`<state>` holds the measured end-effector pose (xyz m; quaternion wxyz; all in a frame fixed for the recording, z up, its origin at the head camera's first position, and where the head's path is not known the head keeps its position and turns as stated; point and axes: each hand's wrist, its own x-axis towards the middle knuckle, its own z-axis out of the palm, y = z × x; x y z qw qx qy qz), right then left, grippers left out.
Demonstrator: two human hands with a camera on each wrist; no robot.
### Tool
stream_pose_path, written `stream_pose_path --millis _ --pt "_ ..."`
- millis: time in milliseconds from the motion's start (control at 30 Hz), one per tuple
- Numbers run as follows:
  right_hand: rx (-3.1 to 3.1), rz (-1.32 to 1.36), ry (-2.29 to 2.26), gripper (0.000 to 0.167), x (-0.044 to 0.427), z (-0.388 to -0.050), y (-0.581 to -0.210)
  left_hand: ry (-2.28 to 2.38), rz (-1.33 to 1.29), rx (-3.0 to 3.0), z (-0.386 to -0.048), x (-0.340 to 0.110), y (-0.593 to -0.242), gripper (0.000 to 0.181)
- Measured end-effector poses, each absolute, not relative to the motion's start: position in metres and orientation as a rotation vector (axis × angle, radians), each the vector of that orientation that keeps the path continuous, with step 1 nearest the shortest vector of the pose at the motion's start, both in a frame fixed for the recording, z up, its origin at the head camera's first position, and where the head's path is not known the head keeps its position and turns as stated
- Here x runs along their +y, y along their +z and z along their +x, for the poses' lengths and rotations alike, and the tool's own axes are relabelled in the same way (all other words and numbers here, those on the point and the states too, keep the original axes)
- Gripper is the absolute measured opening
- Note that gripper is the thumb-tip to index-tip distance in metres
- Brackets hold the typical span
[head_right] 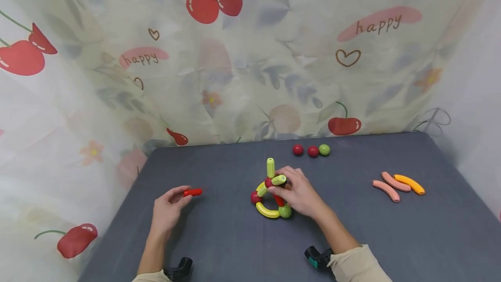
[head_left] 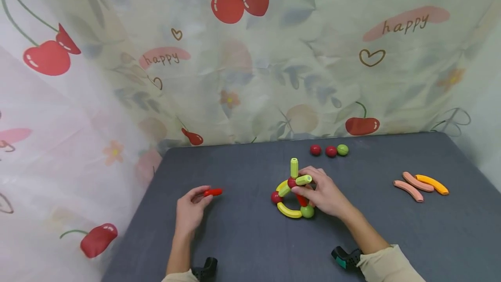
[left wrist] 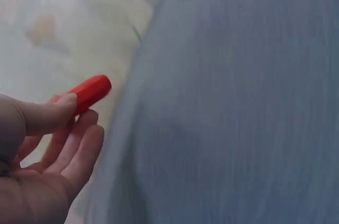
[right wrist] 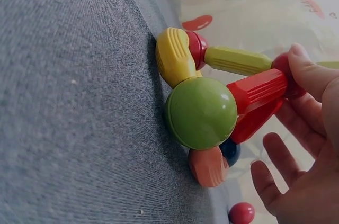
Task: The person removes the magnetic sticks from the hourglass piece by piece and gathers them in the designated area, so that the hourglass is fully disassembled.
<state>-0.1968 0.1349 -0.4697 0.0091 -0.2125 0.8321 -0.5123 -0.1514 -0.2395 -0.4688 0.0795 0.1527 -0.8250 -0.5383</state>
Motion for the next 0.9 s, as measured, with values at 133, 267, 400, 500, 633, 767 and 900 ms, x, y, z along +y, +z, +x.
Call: stream_pose_path --millis 133,267,400,500,633,767,900 --pt "2.603 -0.668 -1.597 0.034 0.133 -0.197 -0.471 -1.354 0.576 -2.589 -0.149 -0.265 -0.475 0.029" --pt "2.608 -0.661 -1.599 0.033 0.134 -0.199 -0.472 -1.160 0.632 -2.670 -0.150 -0.274 -0.475 0.027" --pt "2.600 -0.651 -1.602 0.034 0.136 -0.198 -0.473 -1.143 0.600 -2.668 -0.151 -0.269 -0.472 0.029" --pt "2.597 -0.662 -1.598 0.034 0.137 -0.197 -0.472 -1.212 0.513 -2.611 -0.154 -0.252 -0.464 0.031" --pt "2.597 -0.674 -1.603 0.032 0.137 -0.198 -0.472 -1.410 0.307 -2.508 -0.161 -0.208 -0.448 0.028" --pt "2.604 -0.684 -1.603 0.030 0.137 -0.198 -0.473 -1.607 0.064 -2.441 -0.169 -0.152 -0.429 0.027" --pt "2.605 -0.689 -1.604 0.028 0.136 -0.198 -0.474 -1.703 -0.122 -2.433 -0.181 -0.103 -0.421 0.029"
